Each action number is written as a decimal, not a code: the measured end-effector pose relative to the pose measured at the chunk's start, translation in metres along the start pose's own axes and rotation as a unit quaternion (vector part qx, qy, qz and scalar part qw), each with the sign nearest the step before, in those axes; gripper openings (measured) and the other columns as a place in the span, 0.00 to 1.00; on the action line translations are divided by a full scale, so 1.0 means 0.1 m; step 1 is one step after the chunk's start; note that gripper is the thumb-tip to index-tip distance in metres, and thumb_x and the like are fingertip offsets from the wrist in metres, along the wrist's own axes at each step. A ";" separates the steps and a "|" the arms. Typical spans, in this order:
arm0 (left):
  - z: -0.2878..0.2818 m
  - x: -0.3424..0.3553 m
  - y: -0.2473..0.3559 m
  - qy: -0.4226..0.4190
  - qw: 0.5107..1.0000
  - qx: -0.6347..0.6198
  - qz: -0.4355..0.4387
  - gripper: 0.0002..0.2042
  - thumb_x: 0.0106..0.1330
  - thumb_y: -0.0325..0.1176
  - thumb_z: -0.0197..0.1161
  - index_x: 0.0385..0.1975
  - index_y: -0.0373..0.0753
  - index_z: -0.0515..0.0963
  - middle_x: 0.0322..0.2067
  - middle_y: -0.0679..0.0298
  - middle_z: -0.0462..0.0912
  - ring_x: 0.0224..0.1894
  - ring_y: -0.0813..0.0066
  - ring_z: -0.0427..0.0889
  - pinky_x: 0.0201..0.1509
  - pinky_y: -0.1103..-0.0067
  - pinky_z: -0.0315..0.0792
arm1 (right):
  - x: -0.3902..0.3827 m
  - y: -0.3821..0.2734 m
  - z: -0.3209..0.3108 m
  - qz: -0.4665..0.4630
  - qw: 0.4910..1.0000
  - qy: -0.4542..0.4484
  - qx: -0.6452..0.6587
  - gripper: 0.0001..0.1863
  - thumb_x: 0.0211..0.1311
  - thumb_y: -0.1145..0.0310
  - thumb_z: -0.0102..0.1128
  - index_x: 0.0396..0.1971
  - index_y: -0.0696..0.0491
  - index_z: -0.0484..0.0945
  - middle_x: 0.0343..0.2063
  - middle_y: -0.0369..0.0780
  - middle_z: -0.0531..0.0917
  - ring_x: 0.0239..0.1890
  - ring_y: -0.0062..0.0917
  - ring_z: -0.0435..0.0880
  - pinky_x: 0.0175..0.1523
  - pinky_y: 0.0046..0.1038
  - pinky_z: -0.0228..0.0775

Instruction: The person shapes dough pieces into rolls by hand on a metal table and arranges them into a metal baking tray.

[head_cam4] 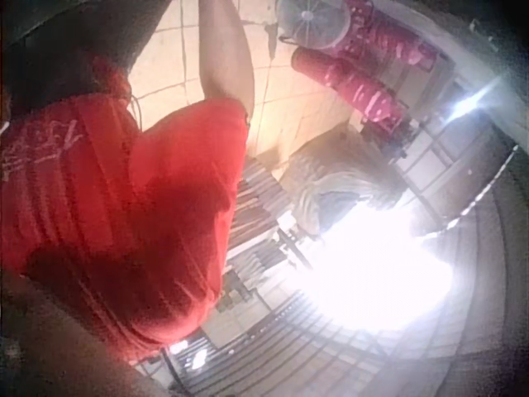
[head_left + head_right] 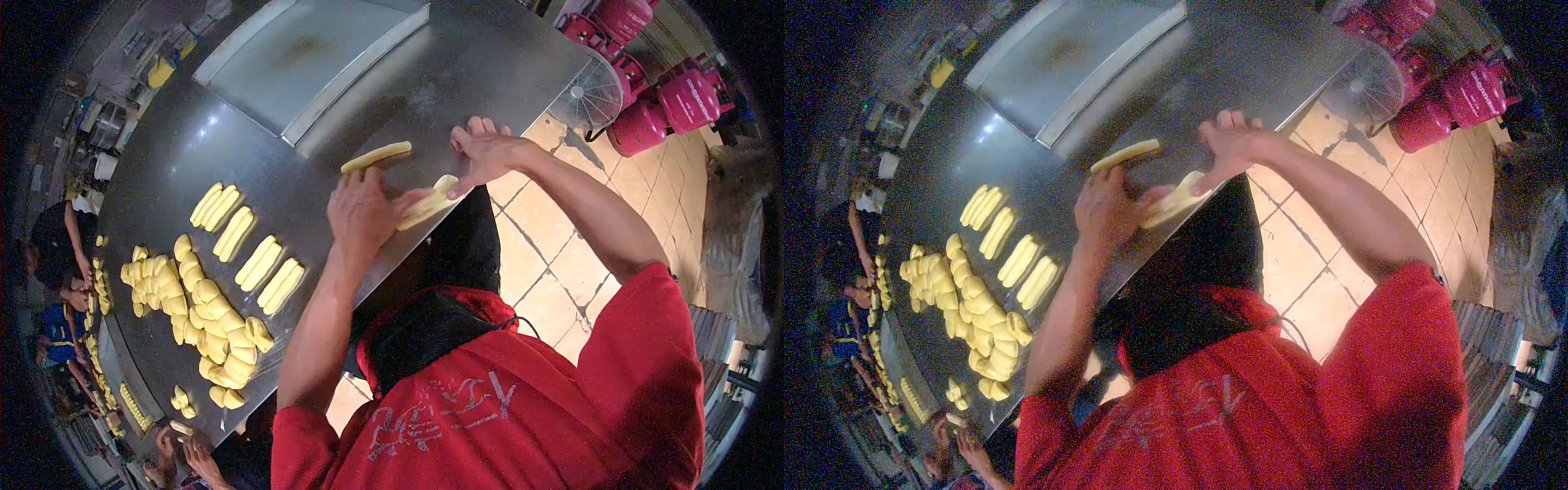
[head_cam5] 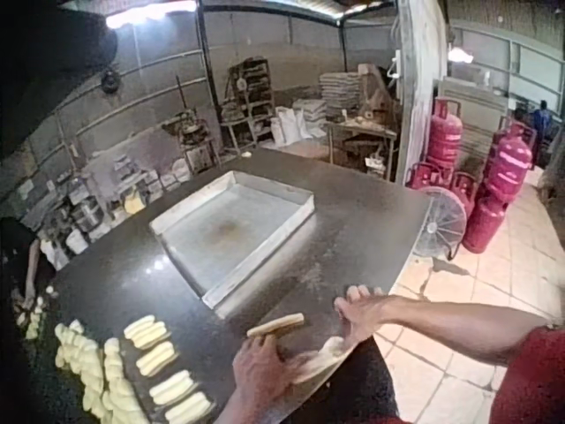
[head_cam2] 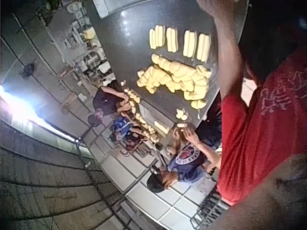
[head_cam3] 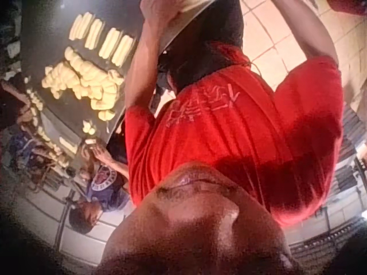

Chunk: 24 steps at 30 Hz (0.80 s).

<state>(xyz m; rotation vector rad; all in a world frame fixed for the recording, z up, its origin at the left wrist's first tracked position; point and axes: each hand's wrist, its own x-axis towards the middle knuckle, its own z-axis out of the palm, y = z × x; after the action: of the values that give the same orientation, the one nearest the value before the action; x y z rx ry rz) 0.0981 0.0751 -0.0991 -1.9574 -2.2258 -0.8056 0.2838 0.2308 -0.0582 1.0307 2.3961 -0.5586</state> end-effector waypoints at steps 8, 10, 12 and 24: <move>-0.04 0.01 0.03 -0.066 0.998 -0.011 -0.009 0.31 0.40 0.61 0.72 0.31 0.38 0.76 0.35 0.56 0.80 0.43 0.59 0.79 0.46 0.67 0.72 | -0.02 0.07 -0.02 0.050 0.998 0.034 -0.006 0.59 0.29 0.30 0.69 0.59 0.53 0.61 0.54 0.50 0.66 0.62 0.44 0.60 0.56 0.47 0.55; -0.08 -0.01 0.00 -0.088 0.995 -0.041 0.011 0.30 0.40 0.60 0.72 0.30 0.38 0.76 0.34 0.57 0.80 0.43 0.59 0.78 0.46 0.67 0.72 | -0.04 0.09 -0.01 0.022 1.000 0.001 0.014 0.59 0.28 0.29 0.69 0.59 0.53 0.62 0.53 0.50 0.66 0.62 0.43 0.60 0.55 0.46 0.54; -0.12 0.00 -0.01 -0.139 0.989 -0.057 -0.002 0.31 0.43 0.62 0.71 0.34 0.39 0.76 0.36 0.56 0.81 0.45 0.55 0.78 0.49 0.64 0.71 | -0.06 0.04 0.00 0.035 0.999 0.004 0.002 0.58 0.28 0.28 0.68 0.59 0.52 0.63 0.53 0.49 0.66 0.62 0.42 0.60 0.55 0.44 0.53; 0.07 -0.11 -0.17 0.013 0.999 -0.036 0.013 0.24 0.42 0.56 0.73 0.26 0.42 0.73 0.27 0.64 0.77 0.40 0.64 0.76 0.40 0.69 0.67 | 0.12 -0.34 -0.05 0.117 0.991 0.010 -0.063 0.64 0.26 0.27 0.70 0.60 0.59 0.59 0.55 0.51 0.66 0.63 0.44 0.61 0.56 0.51 0.58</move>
<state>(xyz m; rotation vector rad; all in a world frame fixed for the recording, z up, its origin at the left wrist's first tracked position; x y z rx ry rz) 0.0863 0.0673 -0.1148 -1.9922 -2.1812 -0.9138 0.2495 0.2184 -0.0548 1.2431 2.2528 -0.3107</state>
